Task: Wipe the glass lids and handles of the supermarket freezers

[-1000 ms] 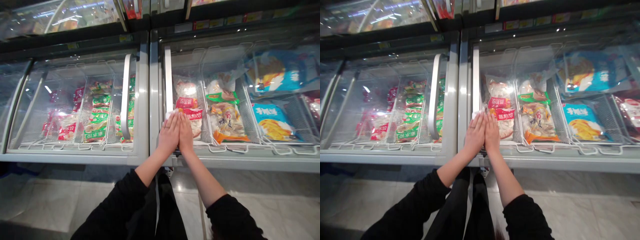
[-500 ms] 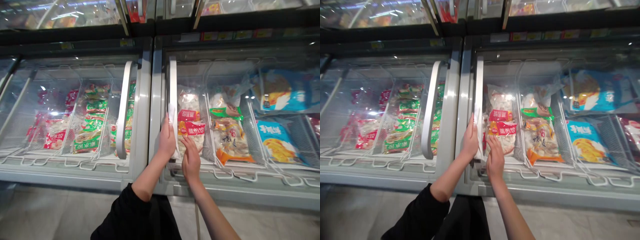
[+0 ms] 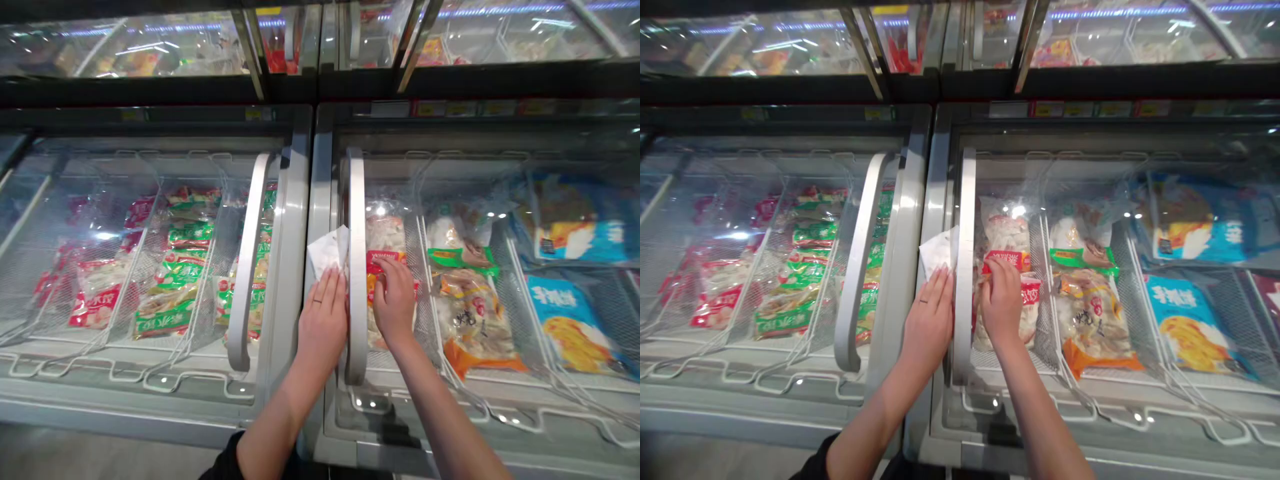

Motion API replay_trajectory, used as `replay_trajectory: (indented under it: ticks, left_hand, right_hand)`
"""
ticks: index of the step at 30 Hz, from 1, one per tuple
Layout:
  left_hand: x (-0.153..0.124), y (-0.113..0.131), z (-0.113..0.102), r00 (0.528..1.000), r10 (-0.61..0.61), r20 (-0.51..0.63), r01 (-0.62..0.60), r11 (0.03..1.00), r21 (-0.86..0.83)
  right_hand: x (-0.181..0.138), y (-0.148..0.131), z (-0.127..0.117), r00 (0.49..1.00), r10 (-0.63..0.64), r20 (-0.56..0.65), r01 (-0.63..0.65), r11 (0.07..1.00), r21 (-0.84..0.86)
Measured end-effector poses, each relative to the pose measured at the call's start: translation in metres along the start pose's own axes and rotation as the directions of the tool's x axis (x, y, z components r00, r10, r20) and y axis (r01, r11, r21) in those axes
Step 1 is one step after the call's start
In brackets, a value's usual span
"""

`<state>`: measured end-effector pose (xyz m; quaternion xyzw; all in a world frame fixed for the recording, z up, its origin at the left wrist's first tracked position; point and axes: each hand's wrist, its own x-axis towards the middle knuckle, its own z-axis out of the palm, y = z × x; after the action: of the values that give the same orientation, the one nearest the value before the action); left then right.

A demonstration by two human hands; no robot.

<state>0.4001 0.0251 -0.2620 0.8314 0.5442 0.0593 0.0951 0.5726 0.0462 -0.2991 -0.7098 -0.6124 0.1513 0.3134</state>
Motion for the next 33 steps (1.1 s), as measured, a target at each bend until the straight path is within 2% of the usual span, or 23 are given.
replay_trajectory:
  ticks: [3,5,7,9,12,15,16,18,23,25,26,29,33]
  left_hand:
    - [-0.014,0.007,-0.002,0.996,0.004,0.094,-0.011,0.997,0.078]
    - [0.003,0.003,-0.001,0.993,0.008,0.117,-0.021,0.994,0.106]
    - [0.040,-0.008,0.001,0.994,0.018,0.111,-0.030,0.993,0.111]
    - [0.089,-0.023,0.004,0.994,0.038,0.100,-0.049,0.993,0.107]
    - [0.164,-0.045,0.005,0.992,0.074,0.101,-0.084,0.991,0.108]
    - [0.211,-0.056,0.004,0.992,0.078,0.101,-0.089,0.990,0.107]
    - [0.216,-0.056,0.004,0.992,0.083,0.098,-0.093,0.990,0.107]
    - [0.209,-0.054,0.005,0.990,0.111,0.093,-0.121,0.986,0.113]
    - [0.138,-0.047,0.005,0.962,0.254,0.097,-0.267,0.949,0.165]
    - [0.123,-0.046,0.005,0.955,0.280,0.100,-0.294,0.936,0.194]
    - [0.124,-0.046,0.004,0.956,0.276,0.103,-0.292,0.933,0.209]
    - [0.161,-0.053,0.003,0.962,0.246,0.120,-0.268,0.935,0.231]
    - [0.256,-0.074,0.002,0.967,0.205,0.154,-0.232,0.955,0.184]
  right_hand:
    - [-0.008,0.002,0.000,1.000,-0.016,0.005,0.016,1.000,-0.026]
    - [-0.011,0.000,-0.002,1.000,-0.014,0.001,0.014,0.999,-0.030]
    - [-0.004,-0.002,-0.003,1.000,-0.013,0.012,0.013,0.999,-0.032]
    - [0.012,-0.002,-0.001,0.999,-0.015,0.049,0.016,0.999,-0.035]
    - [0.056,0.003,0.010,0.994,-0.028,0.107,0.033,0.998,-0.054]
    - [0.106,0.013,0.025,0.990,-0.047,0.130,0.060,0.993,-0.098]
    - [0.120,0.017,0.030,0.989,-0.053,0.138,0.069,0.991,-0.117]
    - [0.138,0.024,0.038,0.988,-0.056,0.144,0.078,0.985,-0.155]
    - [0.144,0.028,0.043,0.988,-0.060,0.140,0.089,0.973,-0.214]
    - [0.141,0.026,0.042,0.989,-0.057,0.139,0.087,0.971,-0.224]
    - [0.140,0.026,0.042,0.988,-0.056,0.141,0.088,0.970,-0.226]
    - [0.140,0.027,0.041,0.988,-0.059,0.140,0.090,0.969,-0.229]
    - [0.142,0.030,0.042,0.988,-0.062,0.140,0.092,0.970,-0.224]
